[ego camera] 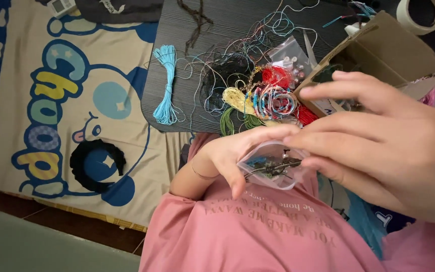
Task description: Organizing and bagging various craft supplies like beads, threads, and handmade bracelets from a larger box into individual plastic bags.
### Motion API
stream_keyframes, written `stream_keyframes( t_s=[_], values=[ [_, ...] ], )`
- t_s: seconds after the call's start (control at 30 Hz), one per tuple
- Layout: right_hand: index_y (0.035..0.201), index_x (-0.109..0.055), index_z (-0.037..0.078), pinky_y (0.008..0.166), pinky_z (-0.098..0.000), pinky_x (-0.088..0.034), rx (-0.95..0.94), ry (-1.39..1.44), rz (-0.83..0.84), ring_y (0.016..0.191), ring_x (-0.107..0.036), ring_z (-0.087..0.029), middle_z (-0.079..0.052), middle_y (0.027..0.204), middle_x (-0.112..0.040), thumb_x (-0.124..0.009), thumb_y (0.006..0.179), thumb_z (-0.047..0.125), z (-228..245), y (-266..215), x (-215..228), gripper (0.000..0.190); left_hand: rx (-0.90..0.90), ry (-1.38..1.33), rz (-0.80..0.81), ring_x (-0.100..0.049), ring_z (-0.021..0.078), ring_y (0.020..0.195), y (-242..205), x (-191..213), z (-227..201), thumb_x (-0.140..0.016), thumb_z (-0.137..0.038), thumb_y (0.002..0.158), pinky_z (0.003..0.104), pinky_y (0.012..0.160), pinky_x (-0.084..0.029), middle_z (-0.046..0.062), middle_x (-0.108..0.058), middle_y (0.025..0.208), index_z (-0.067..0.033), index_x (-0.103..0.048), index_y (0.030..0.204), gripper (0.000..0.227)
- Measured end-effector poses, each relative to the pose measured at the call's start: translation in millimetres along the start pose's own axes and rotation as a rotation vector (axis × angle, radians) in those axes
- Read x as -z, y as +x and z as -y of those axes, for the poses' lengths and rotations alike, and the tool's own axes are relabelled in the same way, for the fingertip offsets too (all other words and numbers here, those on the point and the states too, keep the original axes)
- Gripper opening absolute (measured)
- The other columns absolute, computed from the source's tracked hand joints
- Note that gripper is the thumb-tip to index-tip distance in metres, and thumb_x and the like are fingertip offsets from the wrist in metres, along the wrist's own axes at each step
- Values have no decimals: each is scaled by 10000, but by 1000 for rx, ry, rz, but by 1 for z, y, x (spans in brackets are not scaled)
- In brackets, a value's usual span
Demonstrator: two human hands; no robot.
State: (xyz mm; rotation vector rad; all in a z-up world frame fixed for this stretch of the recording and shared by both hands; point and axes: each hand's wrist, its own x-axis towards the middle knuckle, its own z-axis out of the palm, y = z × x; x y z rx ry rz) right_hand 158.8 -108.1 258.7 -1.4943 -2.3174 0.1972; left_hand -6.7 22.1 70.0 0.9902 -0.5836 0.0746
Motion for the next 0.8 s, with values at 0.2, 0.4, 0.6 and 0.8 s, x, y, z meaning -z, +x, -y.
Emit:
stream_keyframes(
  t_s=[0.2, 0.4, 0.6, 0.8],
  values=[
    [1090, -714, 133, 1039, -536, -453, 12, -20, 8, 1300, -519, -523, 12, 1093, -706, -606, 900, 237, 2, -2, 5, 242, 34, -127, -11, -399, 203, 1492, -7, 0, 9, -845, -530, 763, 436, 1312, -331, 32, -320, 1577, -107, -243, 1602, 1116],
    [1028, -729, 168, 1042, -610, -459, 54, -87, 15, 1254, -533, -511, 66, 1001, -695, -604, 914, 249, -3, -3, -4, 188, 71, -238, 13, -585, 194, 1225, 14, -10, -13, -831, -576, 773, 355, 1100, -487, 59, -529, 1352, -84, -372, 1468, 967],
    [940, -735, 116, 950, -616, -466, 102, 6, 119, 1229, -520, -462, 22, 980, -723, -604, 924, 179, -10, 10, -22, 146, 82, -59, 6, -430, 173, 1422, 6, 1, 10, -781, -641, 785, 374, 1263, -357, 38, -428, 1491, -55, -323, 1534, 1056],
    [690, -705, 139, 1034, -599, -368, 156, 57, 323, 1266, -516, -447, -226, 1120, -661, -646, 799, 183, -20, 17, -58, 131, 97, -15, 9, -543, 205, 1290, 2, 3, 28, -756, -611, 826, 390, 1138, -481, 82, -542, 1355, -24, -398, 1392, 891]
  ],
)
